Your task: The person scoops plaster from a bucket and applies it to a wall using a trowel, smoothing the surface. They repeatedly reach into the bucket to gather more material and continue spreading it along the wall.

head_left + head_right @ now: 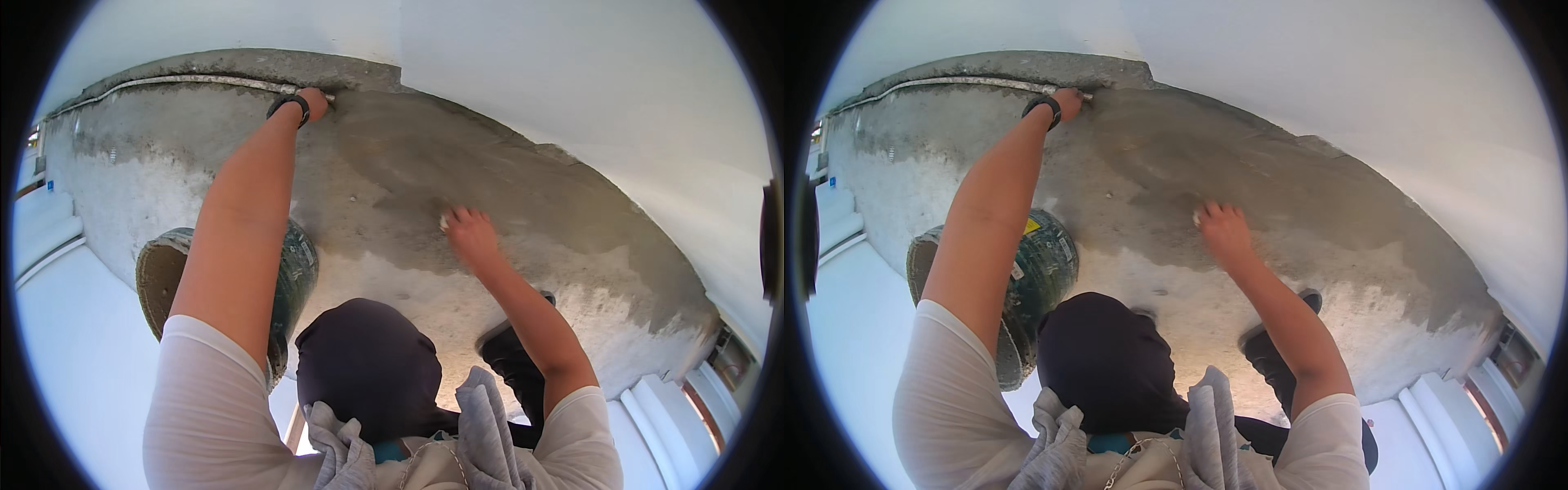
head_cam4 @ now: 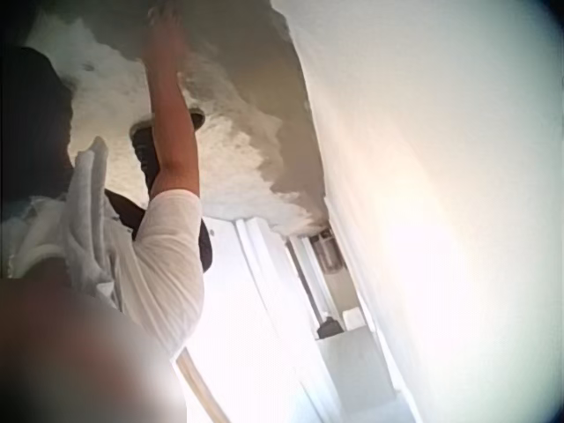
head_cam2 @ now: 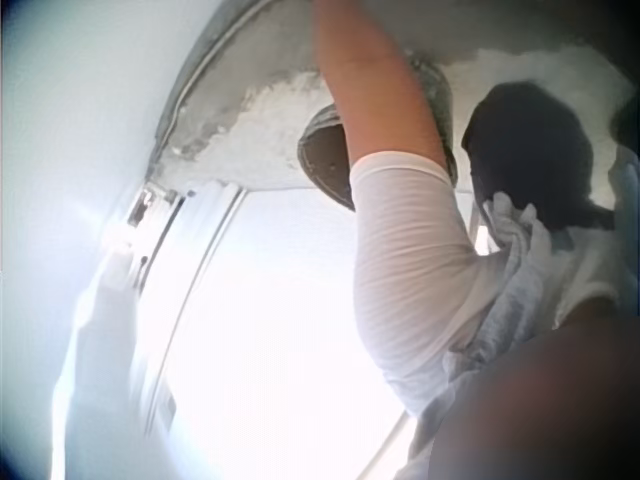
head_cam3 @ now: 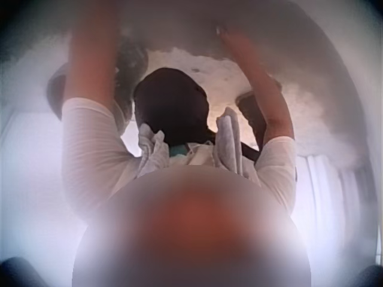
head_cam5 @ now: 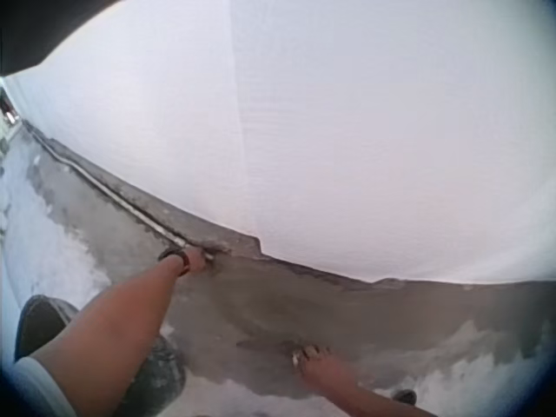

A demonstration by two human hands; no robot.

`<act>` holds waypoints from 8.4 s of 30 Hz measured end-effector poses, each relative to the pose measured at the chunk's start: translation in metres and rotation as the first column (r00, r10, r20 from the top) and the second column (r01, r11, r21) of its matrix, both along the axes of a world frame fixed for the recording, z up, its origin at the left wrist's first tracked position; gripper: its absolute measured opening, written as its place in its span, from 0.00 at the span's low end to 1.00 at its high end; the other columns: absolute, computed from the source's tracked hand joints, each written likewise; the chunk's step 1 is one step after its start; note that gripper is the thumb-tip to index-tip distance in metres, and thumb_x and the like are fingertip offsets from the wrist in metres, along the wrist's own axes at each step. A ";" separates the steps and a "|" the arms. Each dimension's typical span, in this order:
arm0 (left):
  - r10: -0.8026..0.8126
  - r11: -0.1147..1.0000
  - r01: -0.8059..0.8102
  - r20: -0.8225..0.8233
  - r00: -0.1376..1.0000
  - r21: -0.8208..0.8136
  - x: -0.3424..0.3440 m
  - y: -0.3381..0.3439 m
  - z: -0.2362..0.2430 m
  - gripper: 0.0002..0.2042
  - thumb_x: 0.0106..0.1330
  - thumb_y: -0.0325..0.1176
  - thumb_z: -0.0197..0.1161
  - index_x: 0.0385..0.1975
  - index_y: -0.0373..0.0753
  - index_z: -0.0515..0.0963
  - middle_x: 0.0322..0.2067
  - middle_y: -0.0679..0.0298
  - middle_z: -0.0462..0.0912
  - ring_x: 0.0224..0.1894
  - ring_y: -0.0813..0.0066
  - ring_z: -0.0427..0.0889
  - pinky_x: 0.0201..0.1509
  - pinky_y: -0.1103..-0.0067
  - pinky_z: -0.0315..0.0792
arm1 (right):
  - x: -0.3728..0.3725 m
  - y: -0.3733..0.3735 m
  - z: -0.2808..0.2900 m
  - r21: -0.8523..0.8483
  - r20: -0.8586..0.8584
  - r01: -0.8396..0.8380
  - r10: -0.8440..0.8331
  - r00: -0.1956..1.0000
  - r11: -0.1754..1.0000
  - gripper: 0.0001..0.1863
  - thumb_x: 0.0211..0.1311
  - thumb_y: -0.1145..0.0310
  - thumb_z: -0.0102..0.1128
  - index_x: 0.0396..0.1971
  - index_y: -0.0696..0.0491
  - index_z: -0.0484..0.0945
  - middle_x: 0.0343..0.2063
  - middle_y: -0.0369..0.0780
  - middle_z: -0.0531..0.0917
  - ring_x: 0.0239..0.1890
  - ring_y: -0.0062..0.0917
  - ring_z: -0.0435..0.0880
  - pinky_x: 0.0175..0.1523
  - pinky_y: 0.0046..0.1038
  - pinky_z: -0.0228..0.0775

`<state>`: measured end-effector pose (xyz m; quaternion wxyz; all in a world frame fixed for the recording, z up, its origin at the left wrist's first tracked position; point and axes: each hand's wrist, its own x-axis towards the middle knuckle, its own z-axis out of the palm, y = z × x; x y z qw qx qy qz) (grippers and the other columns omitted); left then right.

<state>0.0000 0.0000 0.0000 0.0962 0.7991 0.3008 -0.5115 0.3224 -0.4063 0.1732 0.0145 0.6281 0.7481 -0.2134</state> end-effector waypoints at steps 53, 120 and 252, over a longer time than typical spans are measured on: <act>0.709 0.543 -0.837 0.575 0.409 -0.073 -0.030 -0.011 0.110 0.38 0.76 0.61 0.28 0.67 0.33 0.67 0.66 0.43 0.69 0.68 0.44 0.67 0.72 0.59 0.61 | -0.160 0.169 0.010 -0.066 -0.082 0.193 -0.198 0.977 0.979 0.19 0.58 0.71 0.59 0.51 0.58 0.78 0.47 0.45 0.79 0.48 0.39 0.81 0.52 0.41 0.74; -0.241 -0.431 0.300 -0.212 -0.947 -0.851 -0.257 -0.514 0.426 0.54 0.64 0.79 0.37 0.68 0.25 0.60 0.65 0.48 0.69 0.67 0.54 0.67 0.71 0.56 0.56 | 0.061 0.034 0.163 -0.428 -0.368 0.530 -0.677 0.637 0.732 0.28 0.64 0.45 0.65 0.30 0.60 0.80 0.20 0.39 0.78 0.18 0.23 0.77 0.23 0.28 0.66; 0.670 0.659 -0.752 0.477 0.569 -0.028 -0.189 -0.118 0.350 0.22 0.71 0.52 0.61 0.40 0.34 0.77 0.23 0.63 0.78 0.24 0.76 0.78 0.27 0.78 0.72 | 0.423 -0.190 0.017 0.022 -0.051 0.980 -0.979 0.198 0.197 0.32 0.64 0.42 0.59 0.37 0.63 0.84 0.36 0.57 0.85 0.44 0.49 0.86 0.48 0.45 0.76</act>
